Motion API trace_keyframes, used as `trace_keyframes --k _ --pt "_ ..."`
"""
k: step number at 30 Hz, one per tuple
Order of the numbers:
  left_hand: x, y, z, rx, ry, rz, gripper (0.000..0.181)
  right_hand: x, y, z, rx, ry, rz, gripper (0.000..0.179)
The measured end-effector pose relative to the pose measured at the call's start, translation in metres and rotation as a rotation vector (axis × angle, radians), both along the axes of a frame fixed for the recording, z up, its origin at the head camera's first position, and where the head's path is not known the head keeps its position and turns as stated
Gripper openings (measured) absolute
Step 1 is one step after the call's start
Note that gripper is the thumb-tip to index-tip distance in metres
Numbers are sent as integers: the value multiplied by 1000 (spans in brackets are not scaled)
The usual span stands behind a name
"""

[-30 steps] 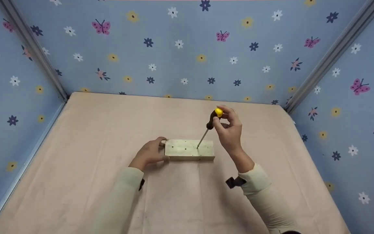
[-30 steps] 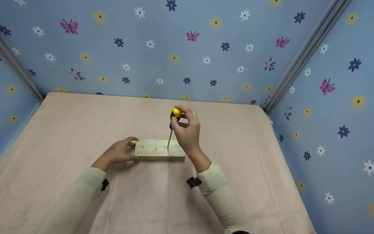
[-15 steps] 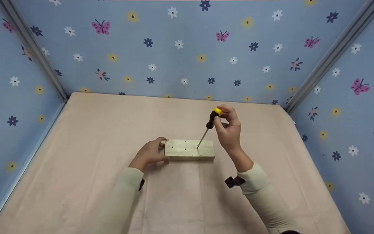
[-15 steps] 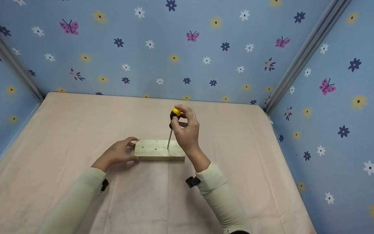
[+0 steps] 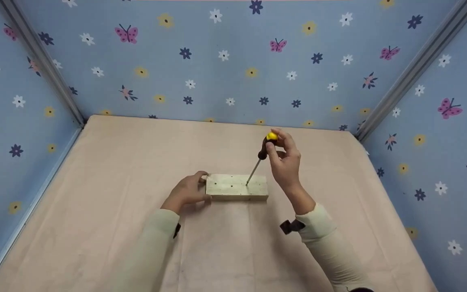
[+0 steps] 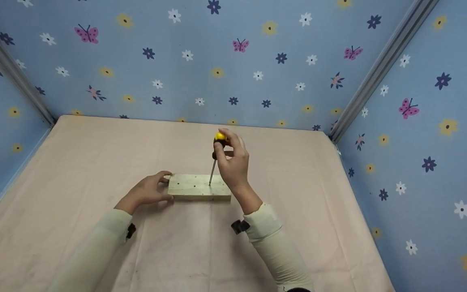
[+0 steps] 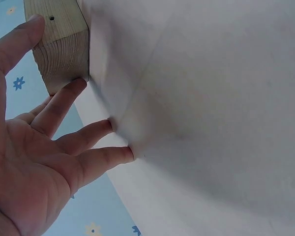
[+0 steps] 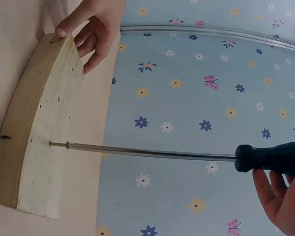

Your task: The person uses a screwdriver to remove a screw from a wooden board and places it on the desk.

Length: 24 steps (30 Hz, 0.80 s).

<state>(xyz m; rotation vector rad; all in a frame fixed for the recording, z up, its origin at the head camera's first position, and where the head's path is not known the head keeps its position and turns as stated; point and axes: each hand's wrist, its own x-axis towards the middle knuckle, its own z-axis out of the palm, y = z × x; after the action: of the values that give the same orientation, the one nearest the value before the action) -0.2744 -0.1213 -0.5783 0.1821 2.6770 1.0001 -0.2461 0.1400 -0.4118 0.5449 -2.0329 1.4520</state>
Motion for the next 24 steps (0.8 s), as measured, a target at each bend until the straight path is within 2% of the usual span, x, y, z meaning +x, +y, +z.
trace_keyframes --k 7,13,18,24 --pt "0 0 0 -3 4 -1 80 -5 2 -6 -49 -63 27 30" --pt "0 -1 1 7 6 -6 79 -6 1 -6 -84 -17 41 32" --pt "-1 -1 0 4 -7 -5 77 -7 2 -7 -53 5 27 31" --pt "-1 -1 -1 5 -12 0 79 -18 8 -22 -48 -47 49 33"
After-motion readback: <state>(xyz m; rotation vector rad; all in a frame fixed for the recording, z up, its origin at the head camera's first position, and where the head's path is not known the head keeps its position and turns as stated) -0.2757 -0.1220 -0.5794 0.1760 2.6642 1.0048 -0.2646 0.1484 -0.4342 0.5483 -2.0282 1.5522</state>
